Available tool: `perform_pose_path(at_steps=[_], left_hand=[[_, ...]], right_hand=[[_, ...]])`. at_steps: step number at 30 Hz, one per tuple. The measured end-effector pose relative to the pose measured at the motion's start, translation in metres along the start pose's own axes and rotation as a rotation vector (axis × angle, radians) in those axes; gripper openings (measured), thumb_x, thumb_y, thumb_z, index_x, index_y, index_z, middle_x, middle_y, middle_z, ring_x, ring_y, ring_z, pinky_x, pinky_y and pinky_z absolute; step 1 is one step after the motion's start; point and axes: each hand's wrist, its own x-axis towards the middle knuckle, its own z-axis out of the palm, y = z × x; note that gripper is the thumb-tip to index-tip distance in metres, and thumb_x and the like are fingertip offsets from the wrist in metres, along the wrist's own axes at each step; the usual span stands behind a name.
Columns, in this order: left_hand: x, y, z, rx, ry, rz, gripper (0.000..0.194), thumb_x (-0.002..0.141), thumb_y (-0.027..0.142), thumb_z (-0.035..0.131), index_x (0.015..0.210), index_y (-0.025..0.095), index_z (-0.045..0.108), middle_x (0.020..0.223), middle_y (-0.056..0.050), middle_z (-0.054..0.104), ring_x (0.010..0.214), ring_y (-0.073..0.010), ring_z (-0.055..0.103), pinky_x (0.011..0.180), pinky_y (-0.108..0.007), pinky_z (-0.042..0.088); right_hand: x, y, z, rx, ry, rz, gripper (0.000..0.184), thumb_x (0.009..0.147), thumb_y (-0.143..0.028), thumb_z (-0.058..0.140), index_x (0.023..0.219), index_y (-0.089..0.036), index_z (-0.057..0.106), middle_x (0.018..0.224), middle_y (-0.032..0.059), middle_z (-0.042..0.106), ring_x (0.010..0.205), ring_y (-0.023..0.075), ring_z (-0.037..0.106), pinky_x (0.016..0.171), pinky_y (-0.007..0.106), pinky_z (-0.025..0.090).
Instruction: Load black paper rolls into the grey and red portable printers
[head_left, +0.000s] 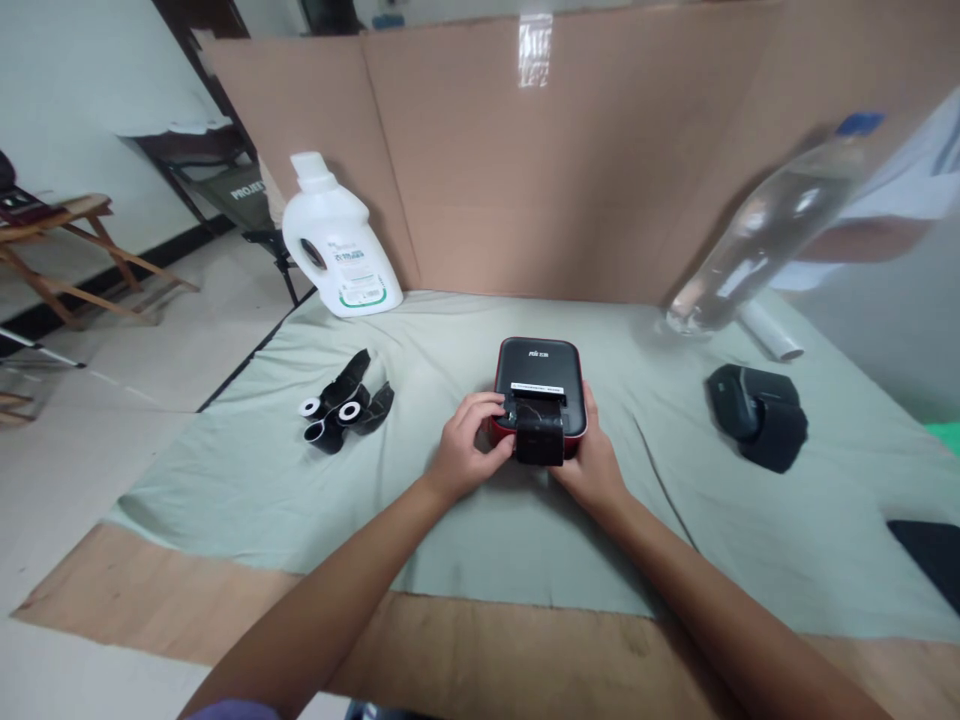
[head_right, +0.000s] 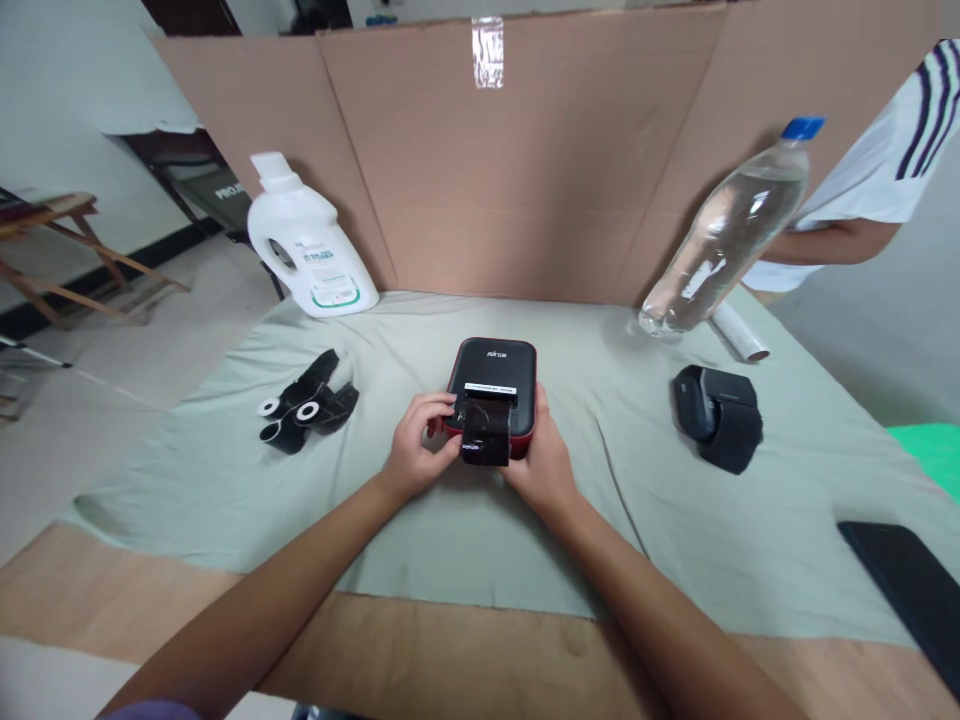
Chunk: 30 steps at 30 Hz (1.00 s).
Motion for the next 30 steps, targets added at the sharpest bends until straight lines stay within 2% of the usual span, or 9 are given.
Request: perform_pose_path(at_steps=[3,7,12,15,19,21,25,28,30], left_hand=[[0.003,-0.004,-0.001,-0.101,-0.024,-0.023,0.026,0.088,0.033,0.071,0.109,0.021,0.063,0.118,-0.012,0.067,0.084,-0.0181,0.063,0.064,-0.029,0.051],[0.008,-0.007,-0.003,-0.131,-0.032,-0.052,0.027,0.084,0.036,0.075,0.106,0.021,0.066,0.110,-0.010,0.066,0.086,-0.0192,0.061,0.065,-0.029,0.050],[0.011,-0.009,-0.007,-0.152,-0.089,-0.040,0.028,0.084,0.037,0.077,0.106,0.022,0.068,0.101,-0.007,0.066,0.074,-0.0155,0.057,0.061,-0.028,0.047],[0.008,-0.011,-0.007,-0.140,-0.088,-0.045,0.029,0.087,0.038,0.075,0.111,0.022,0.068,0.107,-0.008,0.066,0.079,-0.0169,0.060,0.064,-0.029,0.048],[0.000,-0.015,-0.002,-0.077,-0.075,-0.046,0.035,0.091,0.039,0.070,0.121,0.022,0.065,0.125,-0.013,0.063,0.093,-0.0214,0.064,0.075,-0.036,0.056],[-0.003,-0.017,0.000,-0.056,-0.090,-0.028,0.039,0.092,0.038,0.069,0.127,0.023,0.061,0.132,-0.014,0.060,0.098,-0.0228,0.065,0.082,-0.039,0.057],[-0.003,-0.016,0.000,-0.047,-0.109,0.009,0.045,0.092,0.036,0.068,0.134,0.023,0.056,0.138,-0.015,0.058,0.118,-0.0287,0.062,0.097,-0.046,0.056],[0.000,-0.014,-0.001,-0.049,-0.118,-0.006,0.047,0.093,0.037,0.067,0.136,0.023,0.054,0.139,-0.015,0.057,0.126,-0.0307,0.059,0.103,-0.049,0.054],[0.001,-0.011,-0.002,-0.057,-0.121,-0.011,0.048,0.093,0.038,0.066,0.137,0.024,0.054,0.140,-0.015,0.056,0.131,-0.0309,0.057,0.107,-0.049,0.052]], right_hand=[[0.000,-0.001,0.000,0.020,0.011,-0.017,0.113,0.075,-0.043,0.074,0.166,-0.015,0.013,0.133,0.0201,0.067,0.114,0.0373,0.069,0.091,0.050,0.056],[0.000,-0.003,-0.001,0.025,0.010,-0.010,0.112,0.076,-0.043,0.076,0.166,-0.017,0.014,0.132,0.0196,0.067,0.113,0.0369,0.069,0.091,0.050,0.056],[0.000,-0.004,-0.002,0.021,-0.009,-0.004,0.113,0.075,-0.045,0.076,0.166,-0.020,0.014,0.129,0.0176,0.069,0.109,0.0378,0.070,0.089,0.051,0.056],[0.000,-0.002,-0.001,0.012,-0.002,-0.011,0.112,0.075,-0.047,0.076,0.165,-0.020,0.014,0.129,0.0182,0.068,0.110,0.0389,0.069,0.090,0.053,0.056],[0.003,0.002,0.001,0.037,0.017,-0.066,0.110,0.078,-0.049,0.075,0.165,-0.018,0.016,0.139,0.0198,0.061,0.119,0.0380,0.065,0.099,0.054,0.053],[0.002,0.005,0.000,0.059,0.055,-0.135,0.099,0.083,-0.049,0.070,0.163,-0.018,0.021,0.146,0.0198,0.056,0.127,0.0369,0.060,0.103,0.053,0.051],[0.001,0.004,-0.011,0.125,0.204,-0.260,0.058,0.096,-0.045,0.044,0.149,-0.021,0.051,0.145,0.0153,0.056,0.129,0.0340,0.058,0.096,0.050,0.055],[0.009,-0.009,-0.027,0.107,0.261,-0.309,0.042,0.099,-0.040,0.040,0.124,-0.023,0.070,0.127,0.0122,0.069,0.119,0.0317,0.064,0.097,0.051,0.054],[0.025,-0.022,-0.039,0.039,0.219,-0.300,0.034,0.099,-0.037,0.045,0.106,-0.024,0.076,0.108,0.0098,0.075,0.106,0.0293,0.068,0.094,0.048,0.055]])
